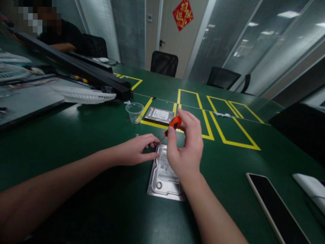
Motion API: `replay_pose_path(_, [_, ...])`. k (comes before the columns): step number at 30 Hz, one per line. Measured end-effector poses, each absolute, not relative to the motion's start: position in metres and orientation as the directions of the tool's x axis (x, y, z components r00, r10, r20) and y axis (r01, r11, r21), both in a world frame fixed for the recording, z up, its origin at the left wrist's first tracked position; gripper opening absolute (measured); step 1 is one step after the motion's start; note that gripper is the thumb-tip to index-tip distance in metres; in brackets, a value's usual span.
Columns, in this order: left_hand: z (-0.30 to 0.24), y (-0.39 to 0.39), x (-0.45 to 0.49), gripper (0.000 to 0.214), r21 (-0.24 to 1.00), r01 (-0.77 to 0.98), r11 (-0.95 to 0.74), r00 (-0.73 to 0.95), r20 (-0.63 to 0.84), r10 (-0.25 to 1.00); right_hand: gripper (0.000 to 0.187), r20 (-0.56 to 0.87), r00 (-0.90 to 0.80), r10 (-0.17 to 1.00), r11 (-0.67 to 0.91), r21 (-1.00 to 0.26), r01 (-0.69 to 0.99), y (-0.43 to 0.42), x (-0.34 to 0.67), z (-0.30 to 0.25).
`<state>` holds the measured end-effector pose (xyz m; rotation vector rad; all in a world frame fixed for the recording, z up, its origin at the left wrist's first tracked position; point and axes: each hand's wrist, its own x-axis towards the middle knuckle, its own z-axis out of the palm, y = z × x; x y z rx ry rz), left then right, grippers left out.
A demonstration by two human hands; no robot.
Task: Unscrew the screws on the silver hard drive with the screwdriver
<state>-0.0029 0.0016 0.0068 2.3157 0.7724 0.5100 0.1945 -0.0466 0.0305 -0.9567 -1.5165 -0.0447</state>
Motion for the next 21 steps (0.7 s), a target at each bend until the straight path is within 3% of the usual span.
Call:
replay_pose_path(7, [0.0071, 0.0017, -0.0029, 0.037, 0.668, 0.401, -0.627, 0.754, 0.148, 0.64, 0.052, 0.831, 0.083, 0.55, 0.654, -0.49, 0.576, -0.0484, 0.1964, 0.0317])
replay_pose_path(14, [0.0052, 0.0017, -0.0034, 0.039, 0.666, 0.396, -0.633, 0.755, 0.157, 0.637, 0.049, 0.87, 0.107, 0.481, 0.61, -0.42, 0.672, -0.0464, 0.1973, 0.0342])
replay_pose_path(21, [0.008, 0.0012, -0.0025, 0.039, 0.674, 0.401, -0.62, 0.75, 0.147, 0.645, 0.052, 0.828, 0.096, 0.553, 0.656, -0.504, 0.562, -0.0471, 0.1971, 0.0313])
